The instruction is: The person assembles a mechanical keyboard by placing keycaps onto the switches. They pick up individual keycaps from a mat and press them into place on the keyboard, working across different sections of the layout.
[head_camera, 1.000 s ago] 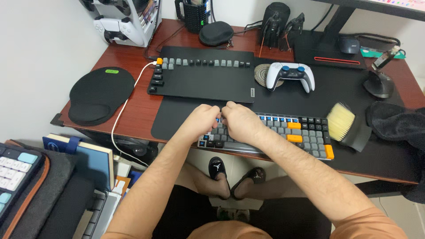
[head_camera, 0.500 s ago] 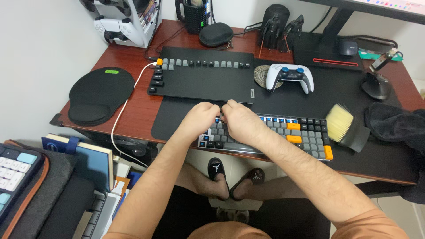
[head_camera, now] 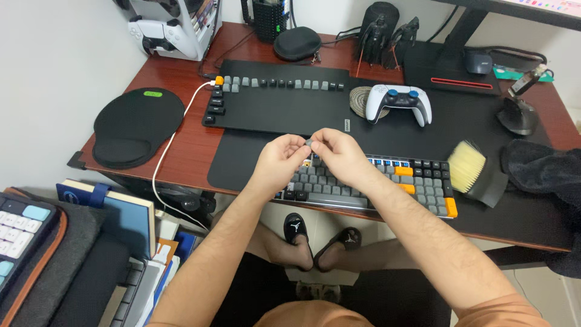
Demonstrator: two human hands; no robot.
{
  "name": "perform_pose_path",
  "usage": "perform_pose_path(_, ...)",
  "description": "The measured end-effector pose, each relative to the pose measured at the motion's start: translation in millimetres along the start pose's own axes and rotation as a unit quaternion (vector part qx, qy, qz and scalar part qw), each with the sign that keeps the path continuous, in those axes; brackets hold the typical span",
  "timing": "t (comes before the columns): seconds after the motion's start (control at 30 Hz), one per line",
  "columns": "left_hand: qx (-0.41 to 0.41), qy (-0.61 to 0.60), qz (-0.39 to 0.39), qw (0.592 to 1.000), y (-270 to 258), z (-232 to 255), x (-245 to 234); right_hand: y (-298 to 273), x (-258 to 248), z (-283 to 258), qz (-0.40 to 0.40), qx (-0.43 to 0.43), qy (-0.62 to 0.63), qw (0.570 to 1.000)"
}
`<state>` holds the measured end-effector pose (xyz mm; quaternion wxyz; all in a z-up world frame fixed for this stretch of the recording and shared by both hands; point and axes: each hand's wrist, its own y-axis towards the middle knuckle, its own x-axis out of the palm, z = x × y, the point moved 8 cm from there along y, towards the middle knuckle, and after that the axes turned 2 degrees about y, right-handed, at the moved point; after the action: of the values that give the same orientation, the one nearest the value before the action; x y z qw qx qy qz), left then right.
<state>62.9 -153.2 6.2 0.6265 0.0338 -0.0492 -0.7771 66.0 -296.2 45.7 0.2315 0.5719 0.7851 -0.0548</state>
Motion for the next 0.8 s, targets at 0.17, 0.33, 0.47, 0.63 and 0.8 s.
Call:
perform_pose_path(0.17,0.047,-0.022,-0.018,0.998,1,7,9,-3,2,6,0.003,0.043,0.209,0.977)
perform_pose_path(0.33,0.055,-0.046,0.002,0.997,-2,15,12,-3,3,6,0.041,0.024,0.265,0.963)
perform_pose_path(0.47,0.108,-0.003,-0.010,0.994,-7,23,13,-3,12,8,0.026,0.024,0.331,0.943)
perform_pose_path(0.63,0.179,0.088,0.014,0.980,-18,29,12,0,19,9,0.023,0.011,0.354,0.935)
perform_pose_path(0.8,0.226,0.154,0.046,0.961,-22,29,6,3,28,15,0.021,0.051,0.382,0.922)
